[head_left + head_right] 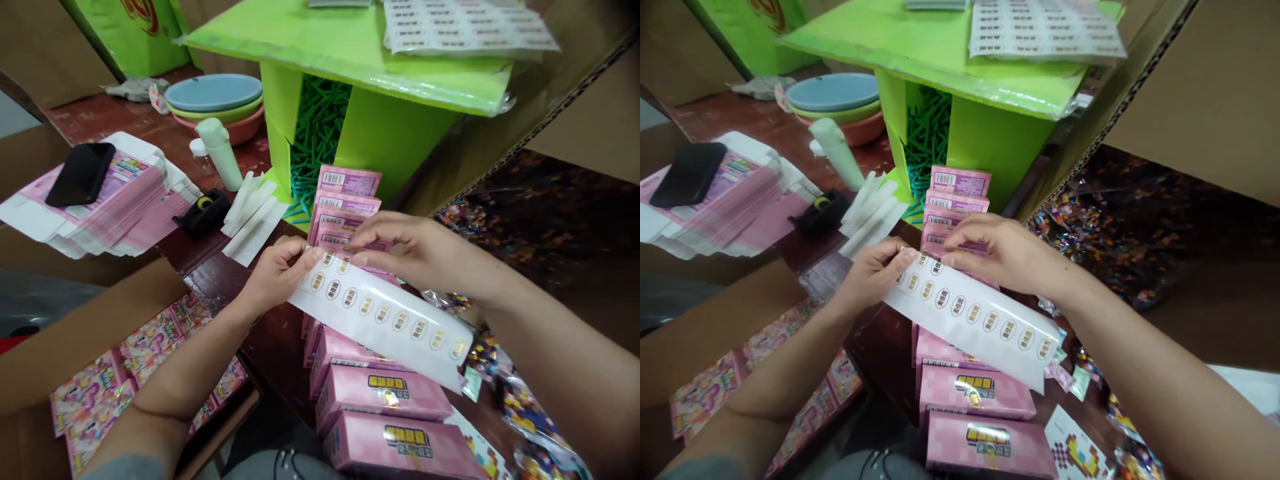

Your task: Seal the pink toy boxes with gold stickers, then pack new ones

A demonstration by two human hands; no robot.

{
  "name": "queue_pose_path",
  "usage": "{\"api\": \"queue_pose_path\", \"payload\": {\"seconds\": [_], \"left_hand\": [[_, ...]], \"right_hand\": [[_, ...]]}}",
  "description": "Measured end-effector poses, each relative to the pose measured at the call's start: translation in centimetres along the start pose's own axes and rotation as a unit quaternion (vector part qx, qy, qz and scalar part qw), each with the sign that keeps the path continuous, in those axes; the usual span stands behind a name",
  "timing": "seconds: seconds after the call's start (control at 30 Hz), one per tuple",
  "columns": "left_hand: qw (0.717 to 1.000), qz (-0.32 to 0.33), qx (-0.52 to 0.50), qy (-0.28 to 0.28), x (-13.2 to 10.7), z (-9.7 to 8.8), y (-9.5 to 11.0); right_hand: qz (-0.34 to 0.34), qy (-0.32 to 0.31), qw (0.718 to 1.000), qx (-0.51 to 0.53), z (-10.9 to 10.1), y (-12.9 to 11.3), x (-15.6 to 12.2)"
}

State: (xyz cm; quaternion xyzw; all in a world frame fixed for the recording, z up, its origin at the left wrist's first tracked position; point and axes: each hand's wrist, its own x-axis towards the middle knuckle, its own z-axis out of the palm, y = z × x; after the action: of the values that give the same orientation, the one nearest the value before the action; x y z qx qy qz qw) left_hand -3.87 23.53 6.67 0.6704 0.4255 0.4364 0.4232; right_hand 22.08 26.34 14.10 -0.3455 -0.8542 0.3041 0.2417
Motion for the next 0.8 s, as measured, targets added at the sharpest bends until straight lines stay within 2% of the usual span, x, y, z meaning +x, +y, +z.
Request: {"api": "queue_pose_path", "payload": {"seconds": [0.03,0.1,0.17,0.2,0.23,0.37,0.4,0.47,0.53,0.57,0.7,0.8], "left_hand": [[1.000,-0.001,0.006,0.002,0.0,0.0,-0.1],[1.000,-0.009,0.012,0.006,-0.1,-0.1,-0.3],[1.000,-0.016,0.007,0.009,-0.3,-0.3,-0.6],[1.000,-0.018,0.004,0.009,-0.4,-0.3,-0.7],[1.000,-0.019,0.002,0.010,-0.4,-0.3,-0.7],[1.000,-0.014,-0.008,0.019,-0.4,-0.4,-0.8],[1.000,-0.013,-0.014,0.020,-0.3,-0.4,-0.9],[1.000,-0.008,-0.019,0.017,-0.1,-0.4,-1.1],[1.000,-0.007,-0.018,0.013,0.1,-0.2,-1.3],[1.000,-0.009,-0.017,0.011,0.2,-0.1,-1.4],[1.000,-0.018,-0.014,0.010,0.2,0.1,-1.4],[0.999,-0.025,-0.020,0.004,-0.1,-0.1,-1.2]], "right_hand": [[0.001,0.005,1.000,0.019,0.0,-0.5,0.1],[0.018,0.057,0.998,0.025,-0.1,-0.7,0.4],[0.039,0.126,0.991,-0.003,-0.3,-0.1,0.9],[0.045,0.138,0.989,-0.017,-0.4,0.3,1.2],[0.048,0.125,0.991,-0.025,-0.4,0.6,1.5],[0.047,-0.061,0.996,0.046,0.1,0.5,2.0],[0.048,-0.075,0.993,0.070,0.2,0.2,2.0],[0.061,-0.033,0.994,0.090,0.0,0.2,2.0],[0.074,0.031,0.996,0.031,-0.6,1.0,2.4],[0.078,0.043,0.996,-0.023,-0.9,1.7,2.8],[0.102,0.018,0.968,-0.228,-1.3,4.9,4.2],[0.135,0.051,0.950,-0.275,-0.4,5.9,4.4]]}}
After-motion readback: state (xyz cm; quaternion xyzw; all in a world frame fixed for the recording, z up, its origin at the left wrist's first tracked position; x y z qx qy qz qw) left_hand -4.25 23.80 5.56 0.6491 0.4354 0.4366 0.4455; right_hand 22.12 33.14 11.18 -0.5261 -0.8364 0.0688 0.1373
